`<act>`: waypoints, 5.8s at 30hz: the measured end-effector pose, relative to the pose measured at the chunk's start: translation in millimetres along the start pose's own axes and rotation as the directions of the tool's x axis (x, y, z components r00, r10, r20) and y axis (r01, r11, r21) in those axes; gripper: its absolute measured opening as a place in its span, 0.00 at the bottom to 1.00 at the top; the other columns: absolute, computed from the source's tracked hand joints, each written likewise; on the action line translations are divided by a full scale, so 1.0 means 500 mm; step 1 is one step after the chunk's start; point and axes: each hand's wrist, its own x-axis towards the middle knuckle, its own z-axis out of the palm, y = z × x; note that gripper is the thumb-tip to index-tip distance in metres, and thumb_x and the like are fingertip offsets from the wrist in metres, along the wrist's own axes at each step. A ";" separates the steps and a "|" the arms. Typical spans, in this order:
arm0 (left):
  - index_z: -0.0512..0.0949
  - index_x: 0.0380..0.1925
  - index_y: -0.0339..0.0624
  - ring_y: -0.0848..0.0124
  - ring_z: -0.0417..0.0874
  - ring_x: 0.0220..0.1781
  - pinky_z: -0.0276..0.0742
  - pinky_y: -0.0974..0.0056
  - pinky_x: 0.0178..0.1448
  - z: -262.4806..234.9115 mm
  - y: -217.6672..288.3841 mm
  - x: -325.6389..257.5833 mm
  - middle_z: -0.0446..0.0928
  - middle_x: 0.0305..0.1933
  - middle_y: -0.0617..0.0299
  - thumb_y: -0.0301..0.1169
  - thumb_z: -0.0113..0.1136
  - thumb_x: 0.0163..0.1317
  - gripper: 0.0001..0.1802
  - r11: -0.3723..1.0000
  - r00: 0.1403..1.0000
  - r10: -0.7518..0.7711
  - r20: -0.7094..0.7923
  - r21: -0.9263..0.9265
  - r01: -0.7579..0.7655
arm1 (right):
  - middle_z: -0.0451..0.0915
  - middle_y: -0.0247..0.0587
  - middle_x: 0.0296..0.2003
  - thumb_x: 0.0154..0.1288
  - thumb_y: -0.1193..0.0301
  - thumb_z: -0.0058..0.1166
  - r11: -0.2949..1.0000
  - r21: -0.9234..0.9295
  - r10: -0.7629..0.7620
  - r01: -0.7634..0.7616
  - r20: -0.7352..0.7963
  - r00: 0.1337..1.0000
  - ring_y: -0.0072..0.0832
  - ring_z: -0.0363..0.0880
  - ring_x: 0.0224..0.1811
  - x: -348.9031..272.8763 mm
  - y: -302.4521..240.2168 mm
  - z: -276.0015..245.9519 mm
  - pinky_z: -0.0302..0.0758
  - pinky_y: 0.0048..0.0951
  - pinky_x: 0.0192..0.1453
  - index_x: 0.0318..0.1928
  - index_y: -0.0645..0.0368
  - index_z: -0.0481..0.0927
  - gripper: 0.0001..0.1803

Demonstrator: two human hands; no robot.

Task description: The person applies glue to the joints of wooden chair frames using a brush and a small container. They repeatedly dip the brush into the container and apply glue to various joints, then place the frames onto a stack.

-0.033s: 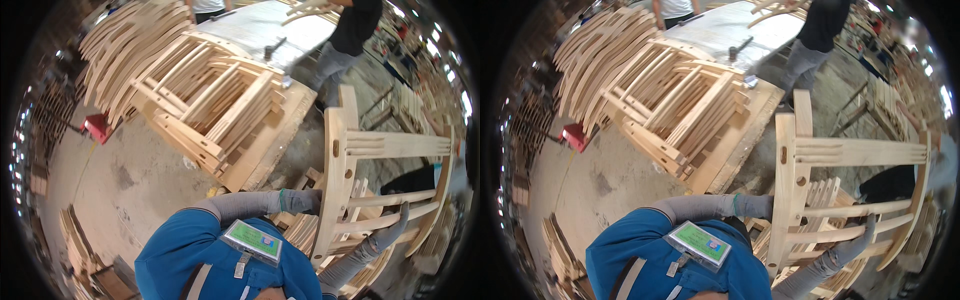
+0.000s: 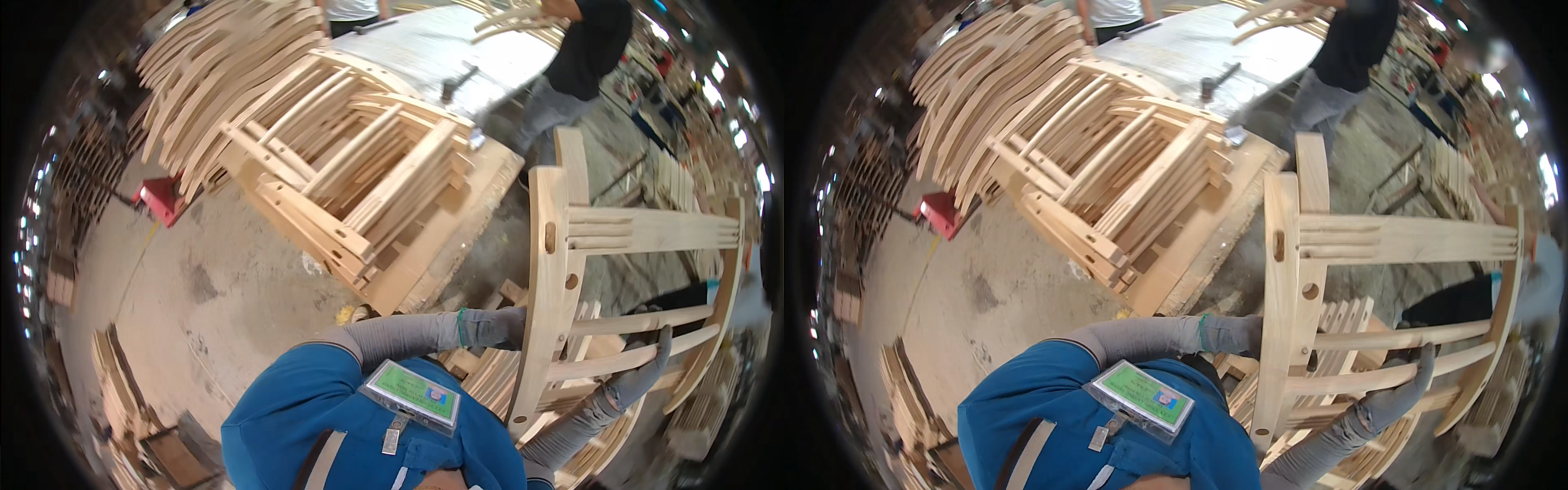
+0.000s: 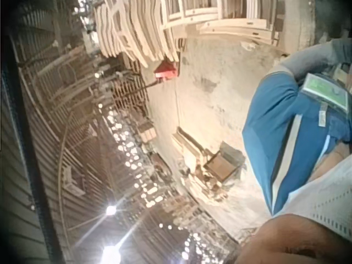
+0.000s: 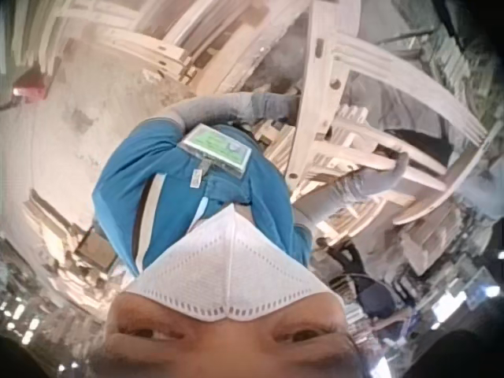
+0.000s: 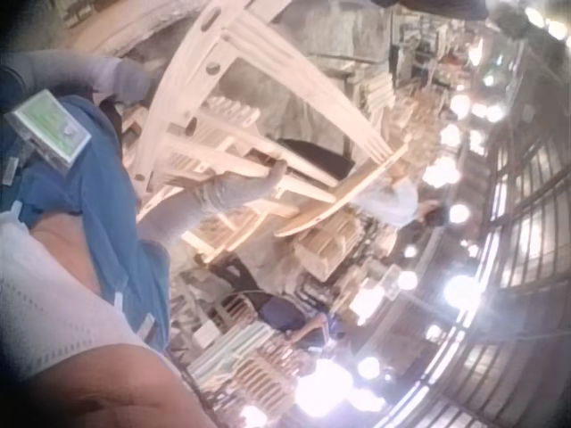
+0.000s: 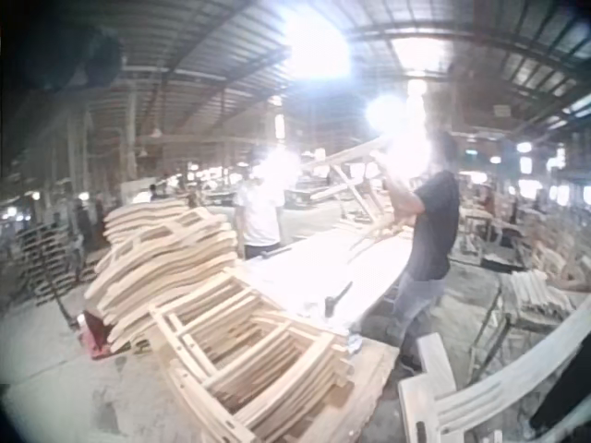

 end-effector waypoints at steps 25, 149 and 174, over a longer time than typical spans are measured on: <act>0.69 0.34 0.36 0.75 0.67 0.21 0.64 0.71 0.24 0.003 0.544 -0.642 0.65 0.22 0.66 0.40 0.54 0.55 0.17 0.613 -0.221 0.648 -0.729 0.671 -0.417 | 0.59 0.30 0.27 0.73 0.74 0.33 0.386 0.611 0.038 -0.691 0.738 0.674 0.12 0.55 0.19 0.045 -0.006 0.335 0.59 0.14 0.21 0.62 0.71 0.56 0.21; 0.71 0.37 0.35 0.73 0.71 0.22 0.71 0.68 0.26 -0.112 0.642 -0.435 0.70 0.24 0.63 0.34 0.55 0.58 0.14 0.665 -0.009 0.707 -0.707 0.669 -0.331 | 0.64 0.32 0.23 0.68 0.76 0.46 0.734 0.632 0.355 -0.249 -0.044 0.934 0.15 0.57 0.18 0.057 0.205 -0.077 0.60 0.15 0.21 0.42 0.69 0.72 0.07; 0.70 0.48 0.30 0.71 0.73 0.48 0.73 0.65 0.52 -0.371 0.374 -0.558 0.71 0.48 0.56 0.26 0.54 0.59 0.17 0.779 -0.029 0.624 -0.781 0.620 0.089 | 0.64 0.31 0.23 0.69 0.73 0.45 0.683 0.486 0.472 -0.546 0.277 0.837 0.14 0.60 0.18 0.094 0.214 0.131 0.62 0.15 0.21 0.38 0.64 0.70 0.05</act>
